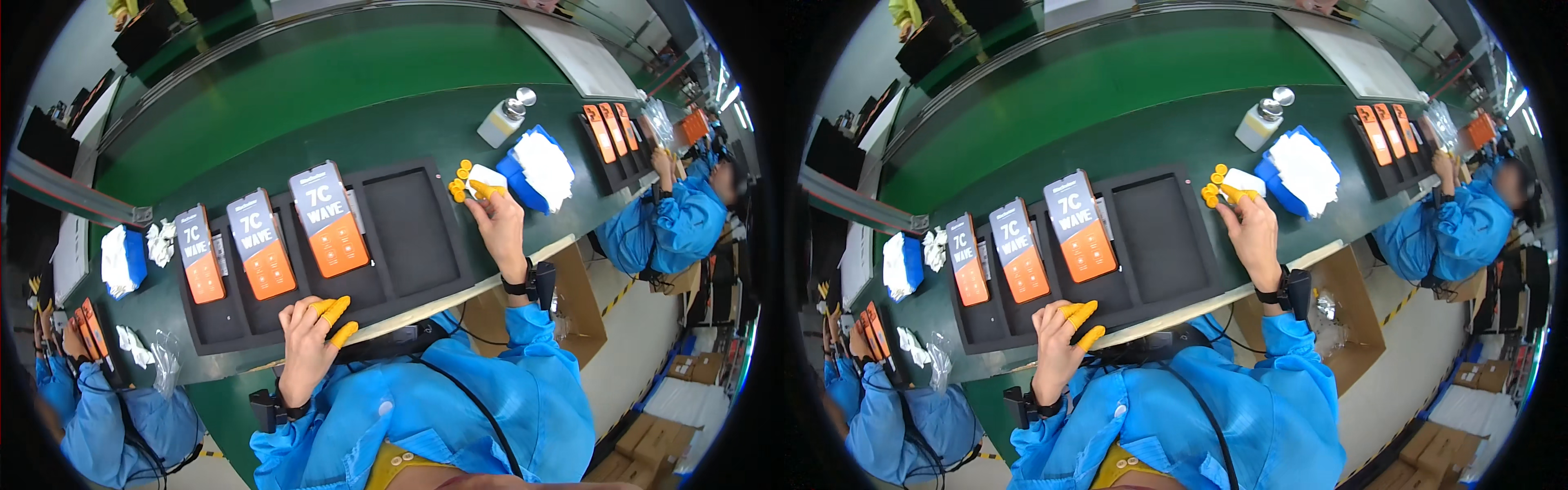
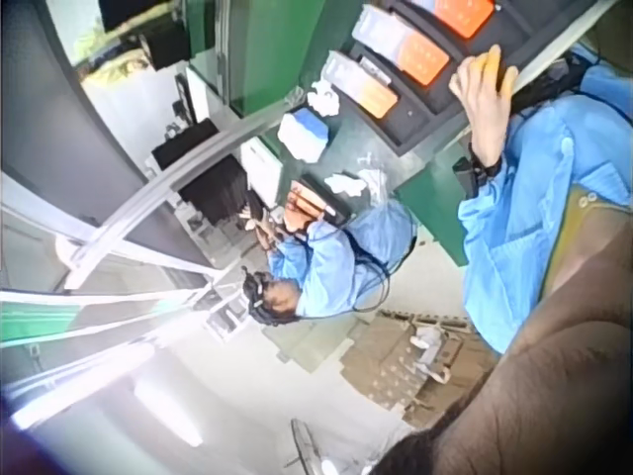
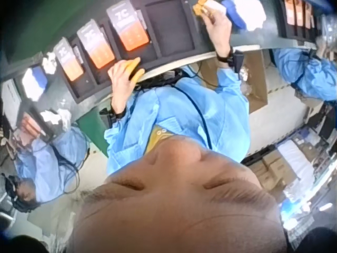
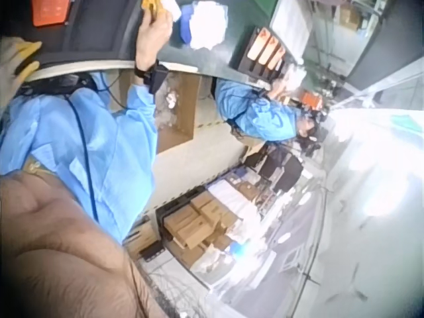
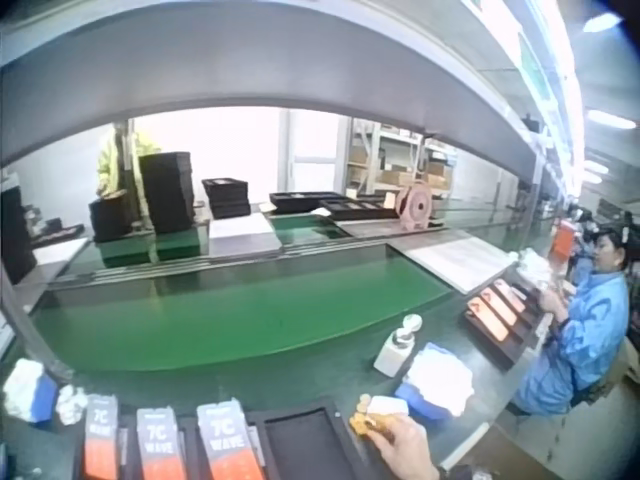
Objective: Cleaning smartphone screens and applying protective labels on an electronics assembly line.
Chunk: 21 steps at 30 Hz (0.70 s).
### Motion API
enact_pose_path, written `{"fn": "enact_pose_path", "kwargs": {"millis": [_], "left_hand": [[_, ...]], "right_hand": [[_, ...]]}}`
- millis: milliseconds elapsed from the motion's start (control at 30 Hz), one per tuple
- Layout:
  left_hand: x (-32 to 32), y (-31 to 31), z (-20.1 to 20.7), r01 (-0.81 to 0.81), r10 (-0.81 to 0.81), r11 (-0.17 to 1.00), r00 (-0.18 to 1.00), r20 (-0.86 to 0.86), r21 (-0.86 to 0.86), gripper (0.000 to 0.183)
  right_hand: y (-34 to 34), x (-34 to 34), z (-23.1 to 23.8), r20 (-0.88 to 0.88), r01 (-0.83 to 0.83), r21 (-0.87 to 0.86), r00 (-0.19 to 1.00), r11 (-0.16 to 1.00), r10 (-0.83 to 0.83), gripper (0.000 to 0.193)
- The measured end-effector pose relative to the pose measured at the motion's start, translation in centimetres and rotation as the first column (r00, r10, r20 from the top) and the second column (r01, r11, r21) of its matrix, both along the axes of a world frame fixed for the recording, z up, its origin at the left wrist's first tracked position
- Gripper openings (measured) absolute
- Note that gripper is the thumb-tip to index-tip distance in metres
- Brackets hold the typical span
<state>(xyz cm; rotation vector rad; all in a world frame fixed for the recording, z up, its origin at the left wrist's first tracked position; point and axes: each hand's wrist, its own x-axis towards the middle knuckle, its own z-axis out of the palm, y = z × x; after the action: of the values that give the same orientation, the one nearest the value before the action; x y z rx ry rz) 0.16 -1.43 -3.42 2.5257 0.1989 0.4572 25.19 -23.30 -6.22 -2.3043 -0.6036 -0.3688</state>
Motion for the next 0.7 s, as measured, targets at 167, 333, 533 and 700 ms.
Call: {"fn": "enact_pose_path", "kwargs": {"millis": [167,333,533,700], "left_hand": [[0.2,0.3,-0.9,0.121,-0.117,0.991,0.990,-0.081,0.050,0.036],[1.3,0.2,-0.7,0.120,-0.118,0.993,0.991,-0.068,0.016,0.029],[1.8,0.0,-0.4,0.099,-0.098,0.995,0.990,-0.101,0.007,0.035],[1.5,-0.3,0.7,0.074,-0.090,0.991,0.987,-0.135,-0.116,0.032]], "right_hand": [[-0.3,0.1,-0.5,-0.018,-0.007,-0.050,1.000,0.999,0.006,0.021],[-0.2,1.5,0.9,0.251,0.142,-0.054,0.960,0.988,-0.125,0.017],[0.2,2.9,-0.8,0.366,0.168,-0.306,0.930,0.937,-0.047,0.012],[-0.6,2.9,0.3,0.363,0.172,-0.117,0.924,0.978,-0.119,0.006]]}}
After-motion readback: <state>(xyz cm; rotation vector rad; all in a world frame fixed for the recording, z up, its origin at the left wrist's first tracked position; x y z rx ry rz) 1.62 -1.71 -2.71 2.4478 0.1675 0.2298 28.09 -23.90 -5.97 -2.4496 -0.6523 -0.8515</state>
